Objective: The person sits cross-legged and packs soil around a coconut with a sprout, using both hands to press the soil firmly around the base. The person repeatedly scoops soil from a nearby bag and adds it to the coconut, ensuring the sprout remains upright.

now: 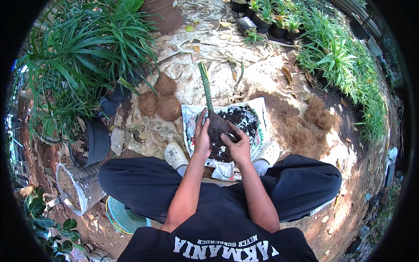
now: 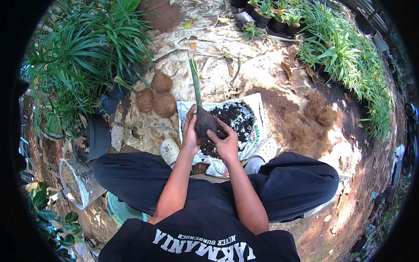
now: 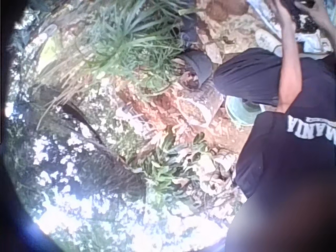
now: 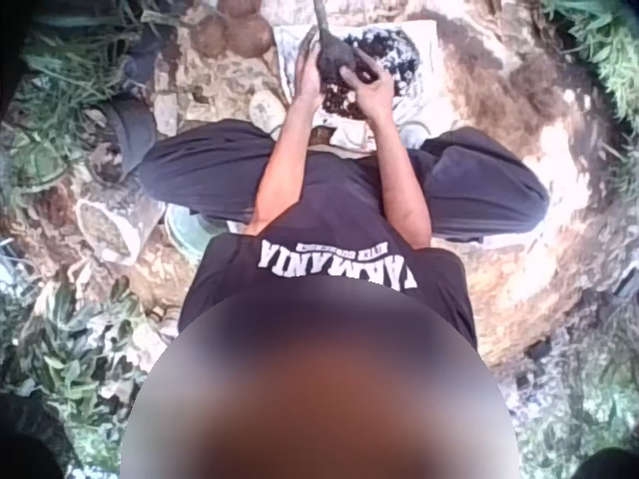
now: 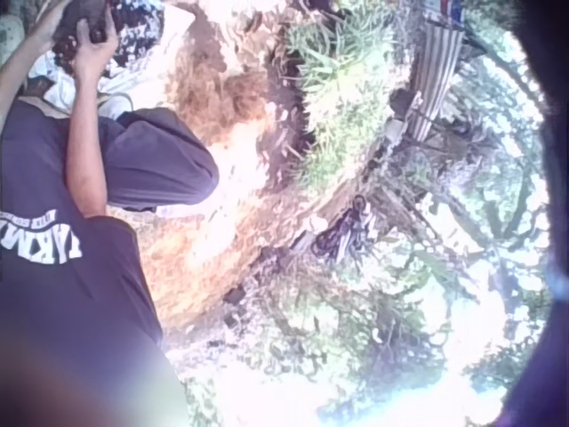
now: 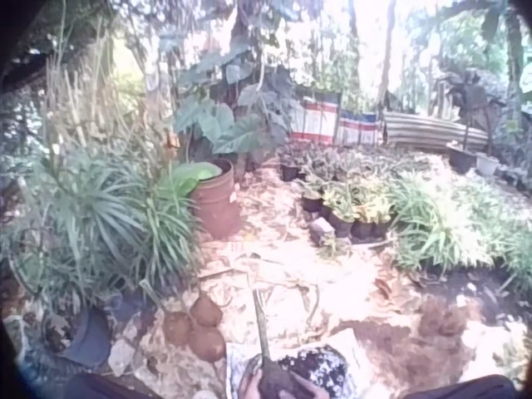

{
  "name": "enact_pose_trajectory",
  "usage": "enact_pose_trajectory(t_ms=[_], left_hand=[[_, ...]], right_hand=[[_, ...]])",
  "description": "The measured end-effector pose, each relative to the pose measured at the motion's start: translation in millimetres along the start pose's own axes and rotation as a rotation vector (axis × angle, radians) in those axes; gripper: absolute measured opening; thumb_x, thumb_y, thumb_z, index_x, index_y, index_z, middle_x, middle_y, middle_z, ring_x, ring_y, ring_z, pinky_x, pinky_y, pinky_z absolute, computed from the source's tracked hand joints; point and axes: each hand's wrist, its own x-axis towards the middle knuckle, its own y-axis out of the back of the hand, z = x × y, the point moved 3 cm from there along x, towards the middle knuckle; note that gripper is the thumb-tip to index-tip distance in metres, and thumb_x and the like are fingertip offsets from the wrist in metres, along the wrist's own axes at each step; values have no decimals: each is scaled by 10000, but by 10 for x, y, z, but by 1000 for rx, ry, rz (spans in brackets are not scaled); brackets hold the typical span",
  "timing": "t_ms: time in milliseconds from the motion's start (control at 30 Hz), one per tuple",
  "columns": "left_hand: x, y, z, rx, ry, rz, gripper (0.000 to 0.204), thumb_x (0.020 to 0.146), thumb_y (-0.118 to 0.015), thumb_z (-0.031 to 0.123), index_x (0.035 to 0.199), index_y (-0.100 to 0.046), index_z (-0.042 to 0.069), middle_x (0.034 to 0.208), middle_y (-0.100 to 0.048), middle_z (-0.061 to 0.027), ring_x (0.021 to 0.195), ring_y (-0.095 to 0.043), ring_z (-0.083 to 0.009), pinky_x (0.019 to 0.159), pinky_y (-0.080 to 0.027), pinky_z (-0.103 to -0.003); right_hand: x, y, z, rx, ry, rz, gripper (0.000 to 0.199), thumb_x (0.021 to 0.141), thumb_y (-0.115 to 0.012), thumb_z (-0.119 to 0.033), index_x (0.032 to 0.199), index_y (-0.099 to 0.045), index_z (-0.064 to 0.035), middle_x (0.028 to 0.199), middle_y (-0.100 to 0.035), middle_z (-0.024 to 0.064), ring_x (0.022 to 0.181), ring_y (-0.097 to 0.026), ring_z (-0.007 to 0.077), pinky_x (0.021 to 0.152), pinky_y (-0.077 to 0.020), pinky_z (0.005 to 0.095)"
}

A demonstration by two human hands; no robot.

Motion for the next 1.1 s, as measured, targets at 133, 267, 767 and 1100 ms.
enact_pose_trajectory(t_ms=[133, 267, 767, 1100], left_hand=[[-49, -95, 148, 111, -126, -317, 579, 866, -686, 159, 1376, -454, 11, 1280, -551, -102, 1185, -541, -197, 1044, -421, -346], [-81, -137, 225, 413, -276, -373, 726, 762, -805, 182, 1365, -451, -14, 1277, -543, -109, 1179, -528, -172, 1036, -415, -323], [-113, -189, 313, 452, -317, -385, 667, 786, -701, 180, 1366, -447, -29, 1274, -542, -119, 1174, -533, -179, 1042, -406, -319], [-120, -178, 277, 331, -239, -381, 578, 822, -624, 160, 1342, -470, -41, 1248, -569, -130, 1166, -548, -192, 1030, -418, -329]], right_hand=[[39, 112, -37, 150, -60, 12, 506, 813, -778, -39, 1290, -612, -11, 1144, -654, 100, 929, -642, 147, 799, -547, 270], [35, 128, -78, 176, -48, 62, 448, 813, -781, -40, 1235, -639, 4, 1094, -644, 75, 915, -643, 144, 726, -558, 254], [-26, 99, -249, -125, 99, 76, 481, 736, -818, -16, 1186, -654, 24, 1048, -675, 101, 904, -634, 143, 785, -535, 277], [-73, 120, -247, 140, -3, 67, 469, 733, -827, -16, 1160, -638, 31, 1048, -682, 117, 898, -647, 156, 801, -540, 296]])
